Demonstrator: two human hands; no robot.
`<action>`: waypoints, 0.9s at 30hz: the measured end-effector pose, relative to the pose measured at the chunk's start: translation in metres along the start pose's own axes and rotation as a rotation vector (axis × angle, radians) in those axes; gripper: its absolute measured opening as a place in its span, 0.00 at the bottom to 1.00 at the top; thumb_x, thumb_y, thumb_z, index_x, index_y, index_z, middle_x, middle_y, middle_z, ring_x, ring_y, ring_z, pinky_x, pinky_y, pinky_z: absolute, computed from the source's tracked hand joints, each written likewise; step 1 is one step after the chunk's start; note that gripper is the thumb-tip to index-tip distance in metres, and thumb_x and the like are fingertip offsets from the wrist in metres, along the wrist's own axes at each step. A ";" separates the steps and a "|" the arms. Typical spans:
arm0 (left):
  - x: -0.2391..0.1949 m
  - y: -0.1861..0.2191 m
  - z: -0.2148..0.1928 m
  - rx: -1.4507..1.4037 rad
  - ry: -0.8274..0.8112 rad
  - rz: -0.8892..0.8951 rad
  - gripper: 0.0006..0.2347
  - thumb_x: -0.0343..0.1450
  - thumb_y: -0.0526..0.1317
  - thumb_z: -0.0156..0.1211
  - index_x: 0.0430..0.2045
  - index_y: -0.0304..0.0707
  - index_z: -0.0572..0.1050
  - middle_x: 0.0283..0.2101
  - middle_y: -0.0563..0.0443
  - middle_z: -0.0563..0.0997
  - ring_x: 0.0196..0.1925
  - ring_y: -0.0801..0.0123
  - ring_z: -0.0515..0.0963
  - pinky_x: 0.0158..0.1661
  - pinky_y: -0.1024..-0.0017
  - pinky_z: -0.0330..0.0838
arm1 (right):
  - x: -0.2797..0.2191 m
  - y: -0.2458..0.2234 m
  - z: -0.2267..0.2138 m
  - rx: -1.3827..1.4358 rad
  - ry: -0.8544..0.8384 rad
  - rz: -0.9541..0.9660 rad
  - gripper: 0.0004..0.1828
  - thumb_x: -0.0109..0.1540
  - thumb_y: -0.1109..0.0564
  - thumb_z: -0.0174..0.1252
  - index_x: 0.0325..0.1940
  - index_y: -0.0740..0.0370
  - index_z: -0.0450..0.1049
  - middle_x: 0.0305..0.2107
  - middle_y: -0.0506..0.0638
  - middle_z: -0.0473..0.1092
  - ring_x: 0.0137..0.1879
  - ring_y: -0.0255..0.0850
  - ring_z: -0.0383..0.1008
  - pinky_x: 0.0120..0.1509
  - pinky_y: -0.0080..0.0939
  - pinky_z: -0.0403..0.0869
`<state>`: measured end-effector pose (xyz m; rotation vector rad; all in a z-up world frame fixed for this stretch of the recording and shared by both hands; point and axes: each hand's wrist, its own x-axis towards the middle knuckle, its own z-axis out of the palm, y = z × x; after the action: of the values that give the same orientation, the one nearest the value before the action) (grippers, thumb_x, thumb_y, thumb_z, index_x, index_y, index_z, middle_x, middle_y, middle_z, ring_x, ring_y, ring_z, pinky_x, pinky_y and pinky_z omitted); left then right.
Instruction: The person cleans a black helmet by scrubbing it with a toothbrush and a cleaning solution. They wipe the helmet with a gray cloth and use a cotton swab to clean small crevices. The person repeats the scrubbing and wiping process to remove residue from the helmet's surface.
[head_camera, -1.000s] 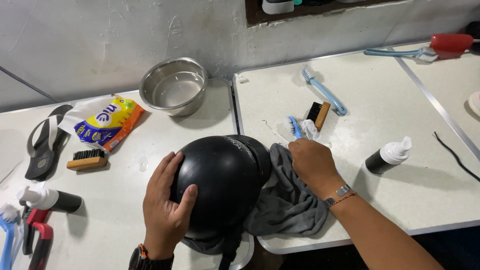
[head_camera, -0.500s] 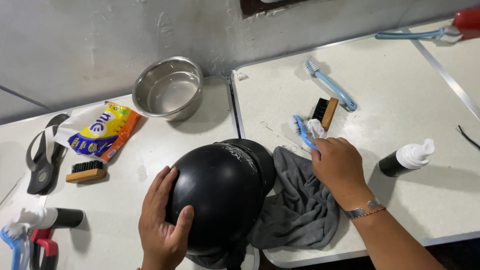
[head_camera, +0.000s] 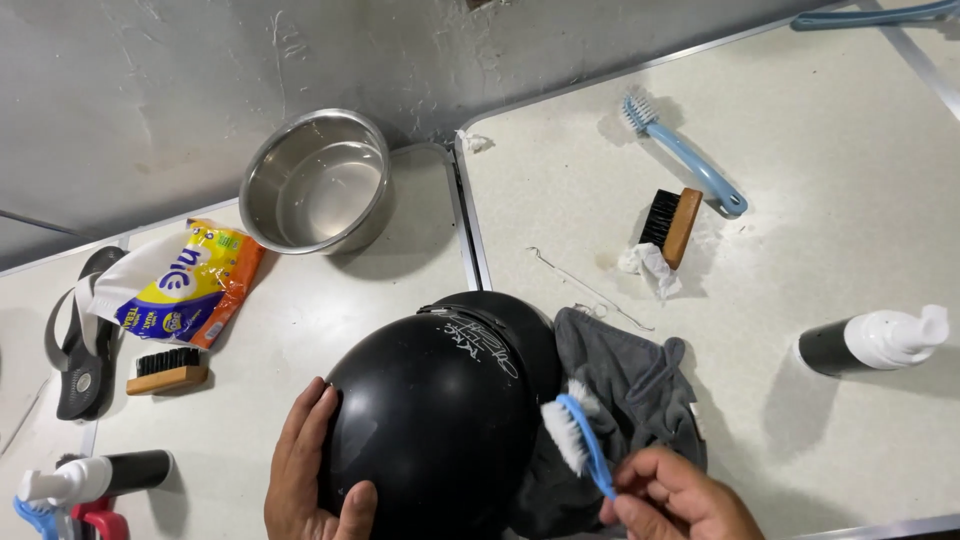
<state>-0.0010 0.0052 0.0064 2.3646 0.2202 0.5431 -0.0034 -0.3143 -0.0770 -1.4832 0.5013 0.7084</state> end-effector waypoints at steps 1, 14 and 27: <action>0.000 -0.001 0.000 0.006 -0.006 -0.003 0.34 0.65 0.64 0.45 0.60 0.42 0.72 0.69 0.43 0.72 0.72 0.53 0.70 0.65 0.59 0.65 | -0.002 -0.002 0.006 0.004 -0.003 0.008 0.10 0.59 0.61 0.68 0.42 0.68 0.85 0.30 0.63 0.92 0.28 0.43 0.76 0.37 0.40 0.74; 0.001 -0.003 -0.001 -0.013 -0.017 0.001 0.34 0.65 0.63 0.46 0.60 0.38 0.71 0.69 0.40 0.71 0.73 0.51 0.70 0.67 0.58 0.65 | -0.005 -0.009 0.016 -0.049 -0.046 0.172 0.30 0.59 0.62 0.67 0.66 0.48 0.87 0.30 0.57 0.88 0.35 0.41 0.84 0.49 0.33 0.77; 0.000 0.004 -0.001 -0.047 -0.006 -0.018 0.33 0.66 0.63 0.46 0.60 0.41 0.71 0.69 0.40 0.71 0.73 0.49 0.69 0.66 0.56 0.65 | 0.019 0.035 0.031 0.477 -0.050 -0.063 0.19 0.65 0.58 0.59 0.45 0.83 0.80 0.13 0.54 0.53 0.15 0.40 0.49 0.20 0.41 0.48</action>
<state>-0.0015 0.0026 0.0097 2.3166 0.2230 0.5267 -0.0182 -0.2832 -0.1137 -1.0269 0.5390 0.5283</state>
